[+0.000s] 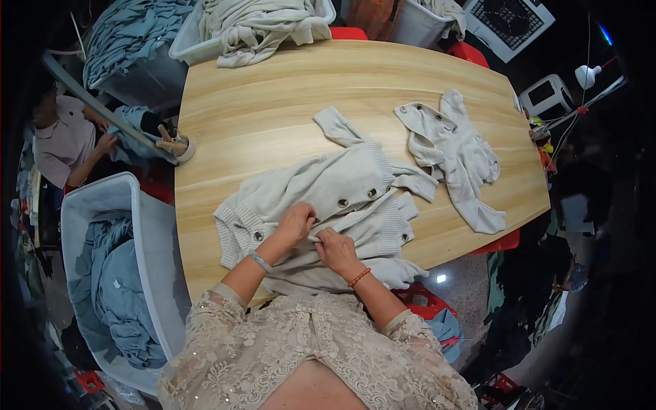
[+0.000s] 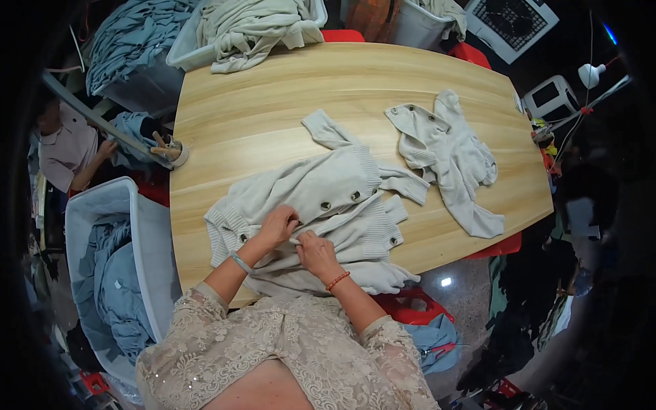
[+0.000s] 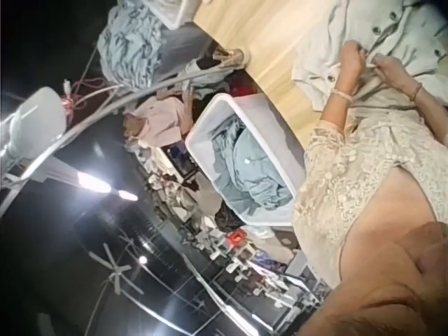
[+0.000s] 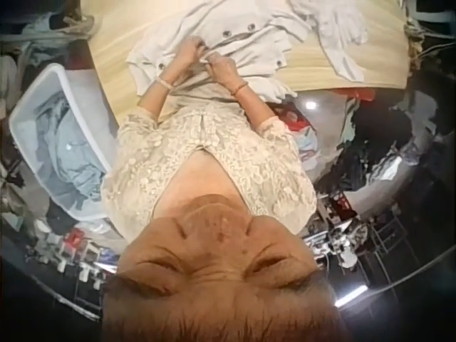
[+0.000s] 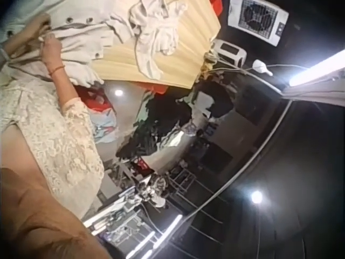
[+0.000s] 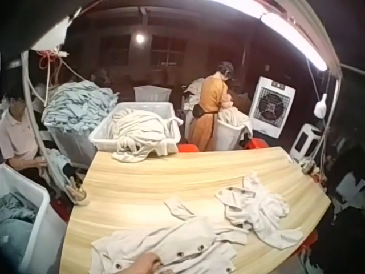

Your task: Trimming loose threads and inspecting a sweater on a workbench.

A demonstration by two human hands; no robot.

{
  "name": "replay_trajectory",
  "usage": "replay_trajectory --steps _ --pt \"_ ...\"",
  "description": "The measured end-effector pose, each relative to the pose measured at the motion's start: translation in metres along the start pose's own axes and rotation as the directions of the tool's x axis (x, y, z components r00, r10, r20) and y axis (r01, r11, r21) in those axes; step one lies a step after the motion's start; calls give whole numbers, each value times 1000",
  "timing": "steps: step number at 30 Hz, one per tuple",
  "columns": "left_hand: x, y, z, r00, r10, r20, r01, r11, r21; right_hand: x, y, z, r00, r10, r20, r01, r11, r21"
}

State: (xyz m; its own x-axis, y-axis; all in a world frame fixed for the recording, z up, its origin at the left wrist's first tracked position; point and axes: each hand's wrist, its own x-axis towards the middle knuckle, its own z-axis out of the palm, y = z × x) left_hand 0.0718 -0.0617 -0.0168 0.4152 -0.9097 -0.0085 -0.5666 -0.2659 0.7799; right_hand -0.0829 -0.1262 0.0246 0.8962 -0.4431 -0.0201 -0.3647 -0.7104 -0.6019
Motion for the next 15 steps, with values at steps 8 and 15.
replay_trajectory --steps 8,15 --pt "-4 -6 16 980 -98 172 154 922 -355 3 24 -16 1000 -11 -26 12 999 34" --pt "-10 -2 15 970 -216 114 244 816 -525 10 31 -27 979 -202 17 202 979 28"
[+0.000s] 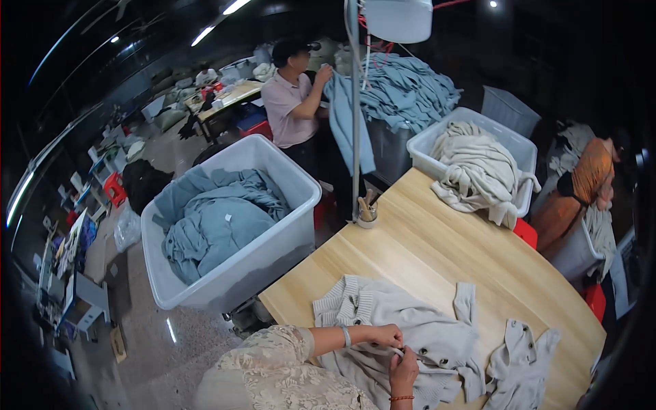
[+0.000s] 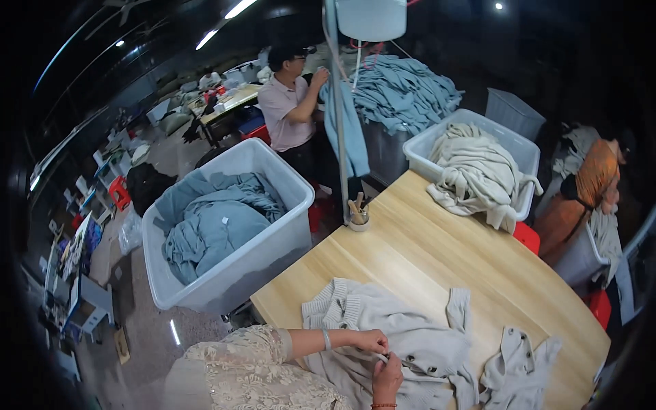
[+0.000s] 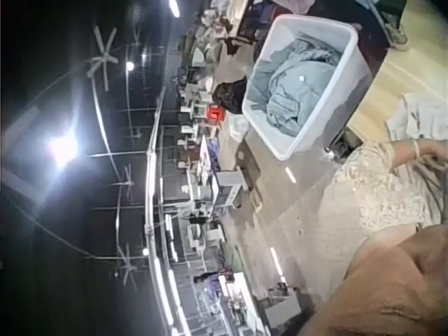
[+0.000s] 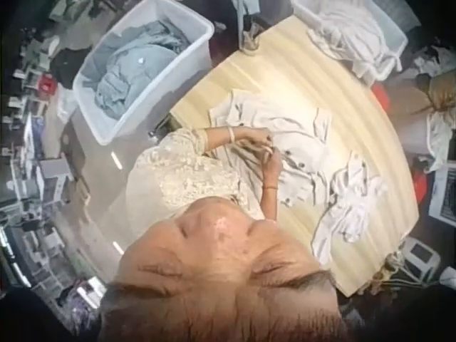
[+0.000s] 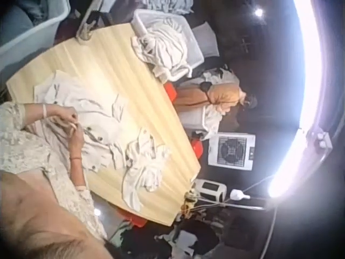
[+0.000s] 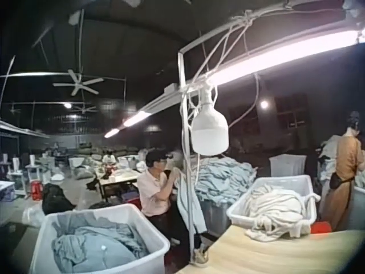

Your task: Trimming loose threads and inspecting a sweater on a workbench.

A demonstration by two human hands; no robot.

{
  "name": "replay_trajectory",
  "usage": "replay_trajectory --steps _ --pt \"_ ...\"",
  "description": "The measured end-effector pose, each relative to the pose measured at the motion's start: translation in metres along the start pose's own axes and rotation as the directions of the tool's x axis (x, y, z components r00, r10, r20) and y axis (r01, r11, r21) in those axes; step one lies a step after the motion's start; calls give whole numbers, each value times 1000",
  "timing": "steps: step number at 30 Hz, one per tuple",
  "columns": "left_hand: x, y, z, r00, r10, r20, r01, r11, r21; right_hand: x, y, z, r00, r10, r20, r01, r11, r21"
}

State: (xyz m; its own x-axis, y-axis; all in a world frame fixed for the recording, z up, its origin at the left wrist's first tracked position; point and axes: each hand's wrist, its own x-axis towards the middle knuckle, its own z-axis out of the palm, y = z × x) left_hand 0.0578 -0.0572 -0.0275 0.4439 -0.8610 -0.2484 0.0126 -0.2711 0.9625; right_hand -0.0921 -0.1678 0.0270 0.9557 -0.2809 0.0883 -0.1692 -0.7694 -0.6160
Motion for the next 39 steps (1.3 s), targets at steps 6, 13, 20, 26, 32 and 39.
replay_trajectory --steps 6,13,20,26,32,39 --pt "-19 14 6 983 184 23 -185 981 56 19 20 -9 987 -96 132 106 992 -70" --pt "-27 32 20 978 158 -134 -59 834 549 35 27 -18 948 -187 259 176 982 66" --pt "-29 22 24 952 205 -227 -47 832 553 40 39 -14 929 -306 207 275 947 166" --pt "-21 21 19 957 235 -169 -118 850 513 37 34 -19 952 -257 167 231 959 161" --pt "-32 34 11 980 190 -63 -159 928 337 30 38 -31 944 -128 303 53 968 243" --pt "-49 13 -2 971 111 -210 39 798 602 -12 32 -56 947 -15 321 39 997 -68"
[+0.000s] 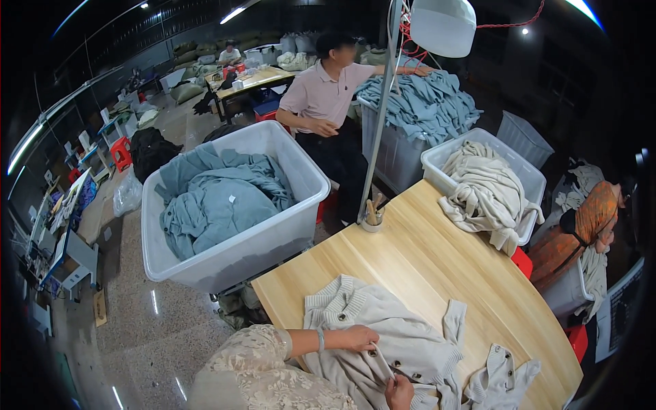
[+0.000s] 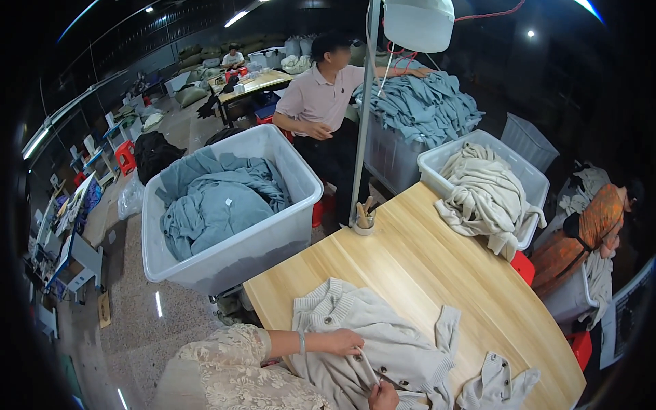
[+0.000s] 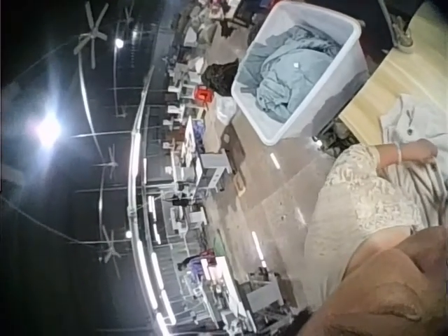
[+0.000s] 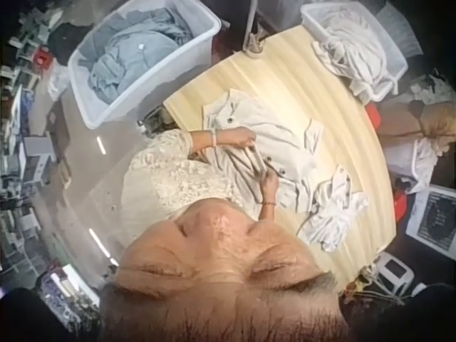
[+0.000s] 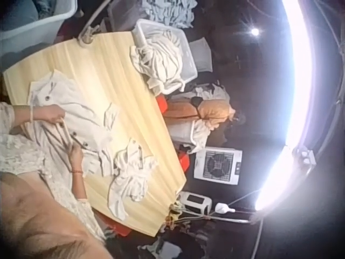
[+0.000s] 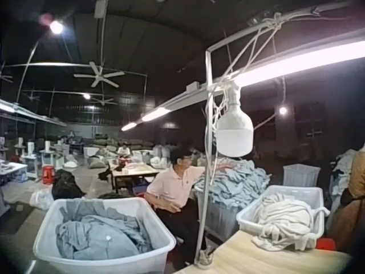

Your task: Trimming loose threads and inspecting a sweater on a workbench.

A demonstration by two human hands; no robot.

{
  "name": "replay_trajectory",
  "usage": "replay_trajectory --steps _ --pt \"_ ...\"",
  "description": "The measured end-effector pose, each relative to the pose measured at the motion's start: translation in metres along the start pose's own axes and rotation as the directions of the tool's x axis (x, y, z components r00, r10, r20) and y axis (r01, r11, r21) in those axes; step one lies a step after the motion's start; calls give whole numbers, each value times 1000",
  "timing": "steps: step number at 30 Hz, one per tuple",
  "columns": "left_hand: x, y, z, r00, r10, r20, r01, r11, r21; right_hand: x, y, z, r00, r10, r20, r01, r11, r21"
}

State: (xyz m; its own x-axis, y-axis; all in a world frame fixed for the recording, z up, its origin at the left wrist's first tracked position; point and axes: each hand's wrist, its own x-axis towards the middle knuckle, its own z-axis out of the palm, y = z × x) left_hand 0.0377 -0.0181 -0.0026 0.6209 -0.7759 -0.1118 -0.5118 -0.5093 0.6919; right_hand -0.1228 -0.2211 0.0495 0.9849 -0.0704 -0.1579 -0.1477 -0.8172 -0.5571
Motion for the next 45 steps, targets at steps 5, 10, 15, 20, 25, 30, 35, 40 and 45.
replay_trajectory --steps 5,10,15,20,25,30,35,40,45 --pt "25 37 33 909 353 -223 -316 931 183 -2 6 18 993 23 -117 -23 1000 3" --pt "66 43 84 889 422 -179 -411 907 93 -4 -12 9 986 -2 -168 12 998 62" --pt "72 40 91 941 325 -92 -322 946 45 -13 -10 17 962 -83 -261 115 987 109" --pt "68 52 70 971 199 135 -135 916 -378 -6 22 27 948 -83 -307 118 988 96" --pt "67 47 65 990 31 134 45 850 -525 0 -4 5 957 148 -249 -85 965 248" --pt "69 52 50 969 125 211 -20 899 -437 1 17 16 941 -86 -329 144 977 157" --pt "38 72 21 904 310 294 -231 934 -273 5 15 6 973 -77 -218 120 975 189" --pt "32 59 36 951 259 170 -242 964 -113 8 8 -6 1000 -9 17 3 952 306" --pt "26 61 42 940 237 245 -185 959 -216 -7 40 17 987 -143 -74 155 964 214"
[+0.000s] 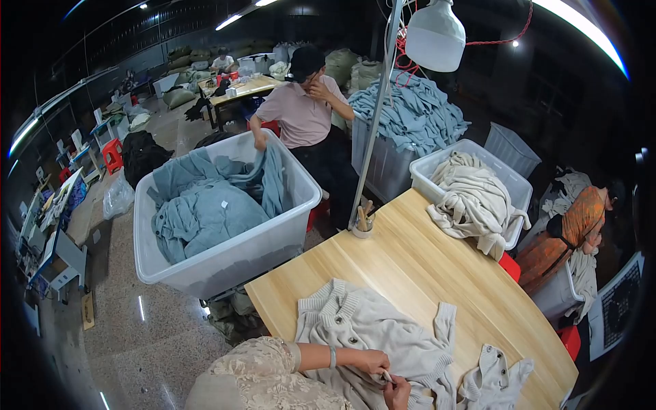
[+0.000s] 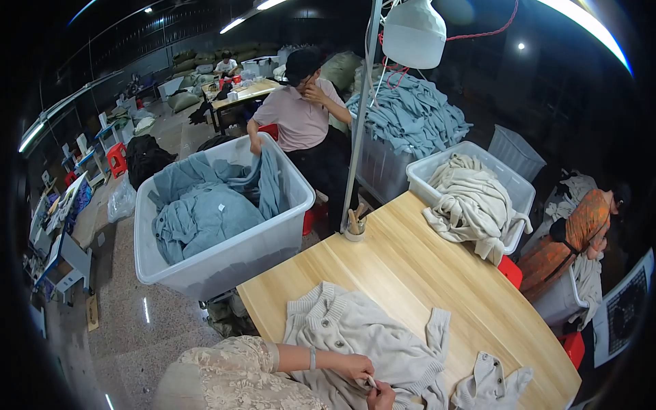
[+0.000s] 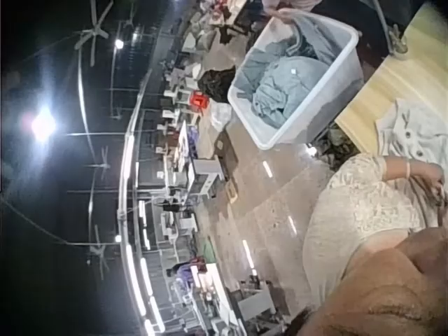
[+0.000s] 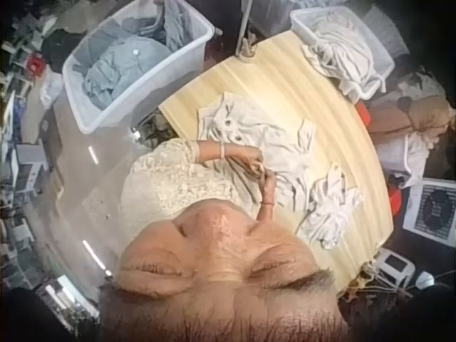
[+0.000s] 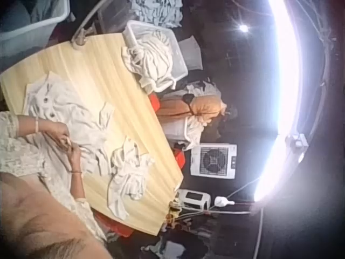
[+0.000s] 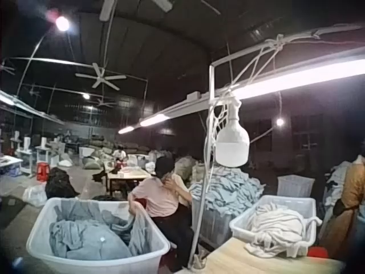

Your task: Trimming loose threads and inspecting a sweater on a workbench.

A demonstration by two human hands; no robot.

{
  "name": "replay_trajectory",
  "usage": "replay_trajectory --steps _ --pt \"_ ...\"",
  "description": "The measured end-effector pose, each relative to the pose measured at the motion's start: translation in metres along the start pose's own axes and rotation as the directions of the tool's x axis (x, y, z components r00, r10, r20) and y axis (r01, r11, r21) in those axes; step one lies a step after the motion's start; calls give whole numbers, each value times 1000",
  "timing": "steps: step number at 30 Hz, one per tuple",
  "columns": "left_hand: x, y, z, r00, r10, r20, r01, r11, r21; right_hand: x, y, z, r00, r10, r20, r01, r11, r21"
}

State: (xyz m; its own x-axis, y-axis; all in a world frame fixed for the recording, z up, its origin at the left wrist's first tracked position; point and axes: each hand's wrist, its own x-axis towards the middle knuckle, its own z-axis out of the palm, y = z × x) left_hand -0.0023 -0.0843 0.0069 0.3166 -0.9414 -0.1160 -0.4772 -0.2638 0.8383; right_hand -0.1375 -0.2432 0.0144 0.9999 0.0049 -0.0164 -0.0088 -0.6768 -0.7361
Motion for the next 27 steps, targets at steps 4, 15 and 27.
replay_trajectory --steps 4,15,27 --pt "-4 -5 1 999 48 12 -47 996 -76 0 -2 12 966 257 41 -260 943 206" --pt "-26 -5 -13 946 126 -299 13 907 420 -38 -25 13 948 308 -82 -317 939 -136" --pt "24 -14 37 981 -79 -176 130 945 300 -24 -31 25 956 217 -197 -233 971 -59"
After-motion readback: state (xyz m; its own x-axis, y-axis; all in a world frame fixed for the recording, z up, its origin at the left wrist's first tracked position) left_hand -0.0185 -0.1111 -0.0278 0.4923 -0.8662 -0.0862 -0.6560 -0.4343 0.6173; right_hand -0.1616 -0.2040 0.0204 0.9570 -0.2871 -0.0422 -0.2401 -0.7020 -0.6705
